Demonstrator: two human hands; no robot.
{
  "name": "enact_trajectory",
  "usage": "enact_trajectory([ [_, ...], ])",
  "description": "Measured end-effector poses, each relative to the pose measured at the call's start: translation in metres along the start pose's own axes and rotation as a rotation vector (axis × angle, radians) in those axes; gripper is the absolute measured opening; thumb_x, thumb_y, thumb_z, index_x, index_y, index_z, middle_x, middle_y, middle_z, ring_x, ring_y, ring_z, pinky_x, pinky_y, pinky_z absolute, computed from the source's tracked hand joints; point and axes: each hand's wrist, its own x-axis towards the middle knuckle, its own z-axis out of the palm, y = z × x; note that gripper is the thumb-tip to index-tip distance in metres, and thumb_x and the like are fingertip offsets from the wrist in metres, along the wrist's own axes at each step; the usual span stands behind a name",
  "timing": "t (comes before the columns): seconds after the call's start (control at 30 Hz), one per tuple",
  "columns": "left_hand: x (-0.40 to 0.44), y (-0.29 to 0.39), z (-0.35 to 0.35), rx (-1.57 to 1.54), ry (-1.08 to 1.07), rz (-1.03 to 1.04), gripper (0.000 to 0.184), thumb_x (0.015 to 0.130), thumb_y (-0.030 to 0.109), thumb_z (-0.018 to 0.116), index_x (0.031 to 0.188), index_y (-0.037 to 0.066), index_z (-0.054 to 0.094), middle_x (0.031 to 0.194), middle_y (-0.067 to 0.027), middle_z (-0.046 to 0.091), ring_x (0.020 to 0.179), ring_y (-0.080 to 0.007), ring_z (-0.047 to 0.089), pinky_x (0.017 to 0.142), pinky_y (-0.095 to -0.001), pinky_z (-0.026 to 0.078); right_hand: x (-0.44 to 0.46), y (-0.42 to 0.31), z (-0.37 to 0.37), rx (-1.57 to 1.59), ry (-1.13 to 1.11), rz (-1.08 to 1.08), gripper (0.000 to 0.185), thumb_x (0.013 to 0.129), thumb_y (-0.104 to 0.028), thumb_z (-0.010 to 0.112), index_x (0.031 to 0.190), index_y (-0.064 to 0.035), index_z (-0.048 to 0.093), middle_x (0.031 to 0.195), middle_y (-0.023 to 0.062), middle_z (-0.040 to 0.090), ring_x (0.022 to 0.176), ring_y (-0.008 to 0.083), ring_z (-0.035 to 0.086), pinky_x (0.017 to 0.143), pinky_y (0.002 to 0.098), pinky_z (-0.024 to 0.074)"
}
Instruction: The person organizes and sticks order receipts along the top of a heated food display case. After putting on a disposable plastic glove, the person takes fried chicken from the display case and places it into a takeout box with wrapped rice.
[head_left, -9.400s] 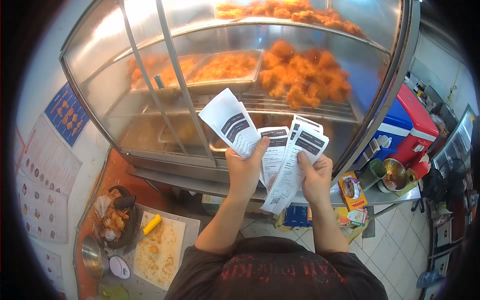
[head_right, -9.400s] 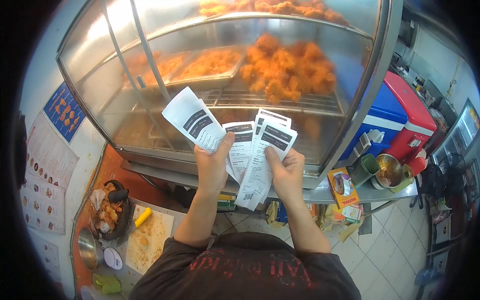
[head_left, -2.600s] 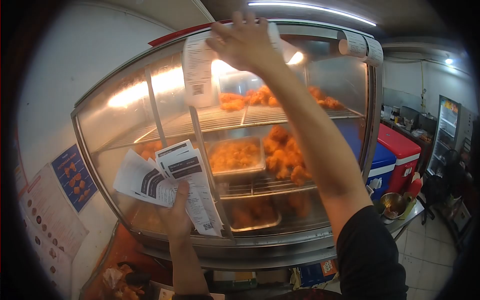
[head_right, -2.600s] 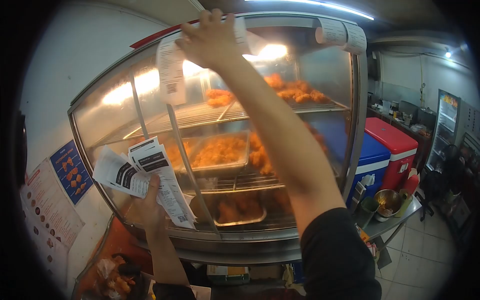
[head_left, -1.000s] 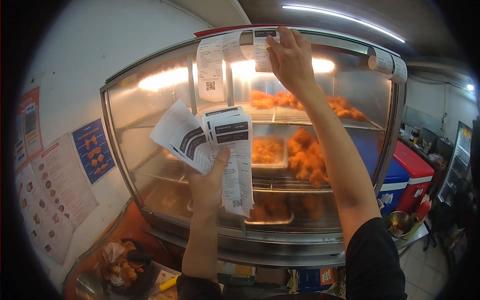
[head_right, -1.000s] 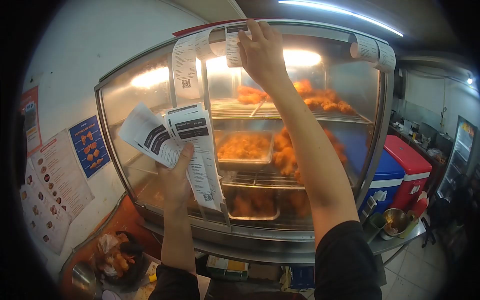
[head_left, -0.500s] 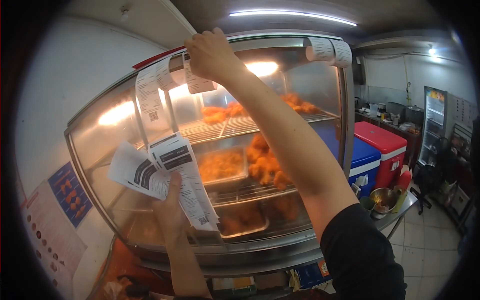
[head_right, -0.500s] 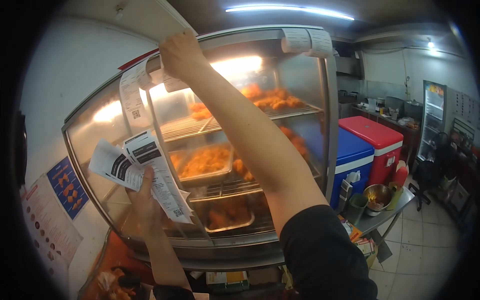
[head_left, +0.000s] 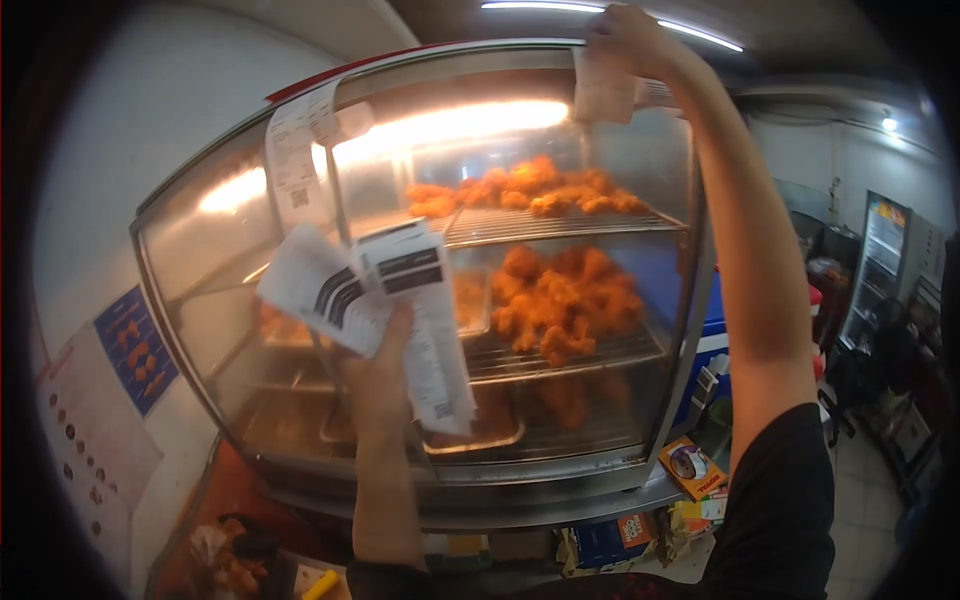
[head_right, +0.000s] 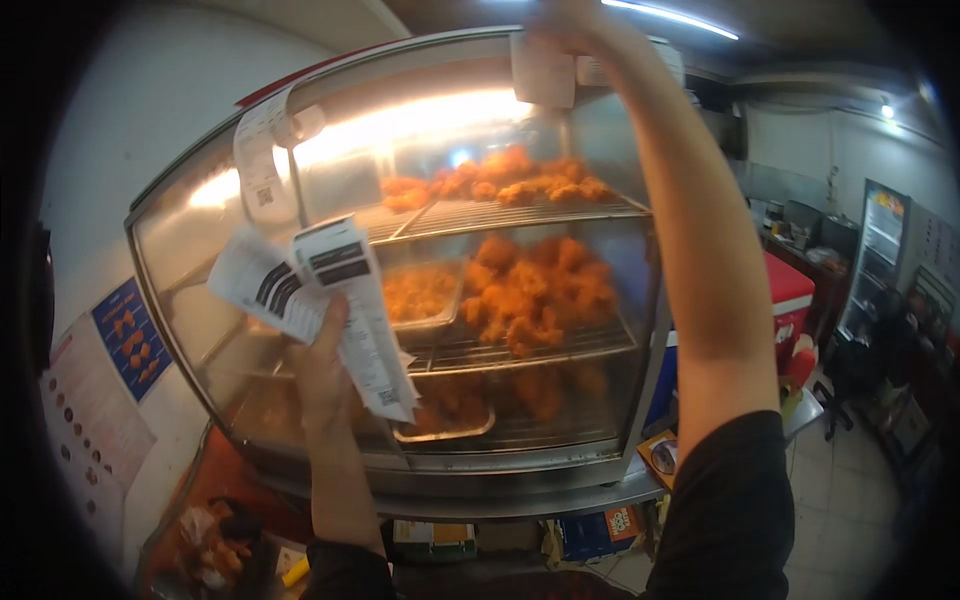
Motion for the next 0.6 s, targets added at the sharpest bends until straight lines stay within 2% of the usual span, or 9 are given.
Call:
enact_trajectory([
  [0.03, 0.000, 0.001, 0.005, 0.014, 0.029, 0.003, 0.027, 0.077, 0.004, 0.065, 0.100, -0.004, 0.054, 0.091, -0.0090, 0.060, 0.079, -0.0146, 0.058, 0.069, -0.0249, 0.048, 0.001, -0.002, 0.001, -0.073, -0.005, -0.061, 0.019, 0.067, -0.016, 0.056, 0.077, -0.0025, 0.064, 0.073, 0.0172, 0.063, 0.067, 0.0323, 0.060, 0.062, 0.0413, 0.0472],
  [0.1, 0.001, 0.005, 0.019, -0.048, -0.007, 0.058, 0.023, 0.077, 0.004, 0.064, 0.097, -0.003, 0.057, 0.088, -0.0080, 0.062, 0.077, -0.0139, 0.059, 0.067, -0.0245, 0.048, -0.001, -0.006, -0.006, -0.182, -0.057, 0.015, 0.026, 0.072, -0.024, 0.055, 0.087, -0.0046, 0.064, 0.084, 0.0182, 0.063, 0.080, 0.0346, 0.059, 0.073, 0.0391, 0.0468],
  [0.17, 0.004, 0.006, 0.024, -0.045, -0.030, 0.024, 0.021, 0.078, 0.005, 0.064, 0.097, -0.003, 0.057, 0.087, -0.0083, 0.062, 0.076, -0.0134, 0.059, 0.066, -0.0243, 0.048, 0.010, 0.031, 0.009, -0.337, 0.091, -0.151, 0.027, 0.078, -0.024, 0.043, 0.085, -0.0063, 0.062, 0.087, 0.0147, 0.061, 0.083, 0.0335, 0.057, 0.077, 0.0406, 0.0442],
  [0.3, 0.008, 0.005, 0.029, -0.075, -0.091, 0.006, 0.018, 0.080, 0.007, 0.062, 0.095, -0.003, 0.058, 0.086, -0.0088, 0.063, 0.075, -0.0122, 0.060, 0.065, -0.0239, 0.047, 0.000, 0.022, 0.006, -0.164, 0.095, -0.104, 0.028, 0.079, -0.024, 0.042, 0.088, -0.0070, 0.061, 0.087, 0.0123, 0.061, 0.085, 0.0329, 0.055, 0.080, 0.0438, 0.0401],
  [0.37, 0.012, -0.001, 0.031, -0.100, -0.076, 0.011, 0.018, 0.080, 0.007, 0.062, 0.095, -0.002, 0.058, 0.086, -0.0081, 0.063, 0.075, -0.0120, 0.060, 0.065, -0.0242, 0.048, -0.001, 0.040, 0.018, -0.577, 0.294, -0.416, 0.026, 0.079, -0.024, 0.042, 0.090, -0.0085, 0.060, 0.092, 0.0090, 0.059, 0.093, 0.0291, 0.053, 0.081, 0.0479, 0.0365],
  [0.4, 0.012, -0.003, 0.031, -0.124, -0.080, -0.003, 0.018, 0.080, 0.007, 0.062, 0.095, -0.002, 0.058, 0.087, -0.0078, 0.063, 0.076, -0.0120, 0.060, 0.066, -0.0242, 0.048, -0.001, 0.036, 0.016, -0.575, 0.292, -0.418, 0.026, 0.079, -0.024, 0.042, 0.090, -0.0085, 0.060, 0.092, 0.0090, 0.059, 0.093, 0.0291, 0.053, 0.081, 0.0479, 0.0365],
  [0.47, 0.013, -0.007, 0.031, -0.150, -0.084, -0.015, 0.018, 0.081, 0.007, 0.062, 0.095, -0.002, 0.058, 0.087, -0.0076, 0.063, 0.076, -0.0121, 0.060, 0.066, -0.0242, 0.048, 0.002, 0.029, 0.007, -0.469, 0.044, -0.188, 0.021, 0.078, -0.021, 0.046, 0.089, -0.0101, 0.061, 0.098, 0.0065, 0.058, 0.100, 0.0261, 0.049, 0.082, 0.0483, 0.0355],
  [0.5, 0.014, -0.008, 0.031, -0.141, -0.084, -0.019, 0.018, 0.081, 0.007, 0.062, 0.096, -0.002, 0.058, 0.088, -0.0077, 0.063, 0.076, -0.0120, 0.060, 0.066, -0.0241, 0.048, 0.003, 0.020, 0.001, -0.469, 0.044, -0.188, 0.021, 0.078, -0.021, 0.046, 0.089, -0.0101, 0.061, 0.098, 0.0065, 0.058, 0.100, 0.0261, 0.049, 0.082, 0.0483, 0.0355],
  [0.6, 0.014, -0.010, 0.031, -0.145, -0.085, -0.016, 0.018, 0.081, 0.007, 0.062, 0.096, -0.002, 0.058, 0.089, -0.0078, 0.063, 0.077, -0.0118, 0.059, 0.067, -0.0240, 0.048, 0.001, 0.009, -0.006, -0.337, -0.134, 0.051, 0.019, 0.079, -0.019, 0.046, 0.089, -0.0114, 0.061, 0.100, 0.0044, 0.057, 0.104, 0.0259, 0.047, 0.083, 0.0457, 0.0351],
])
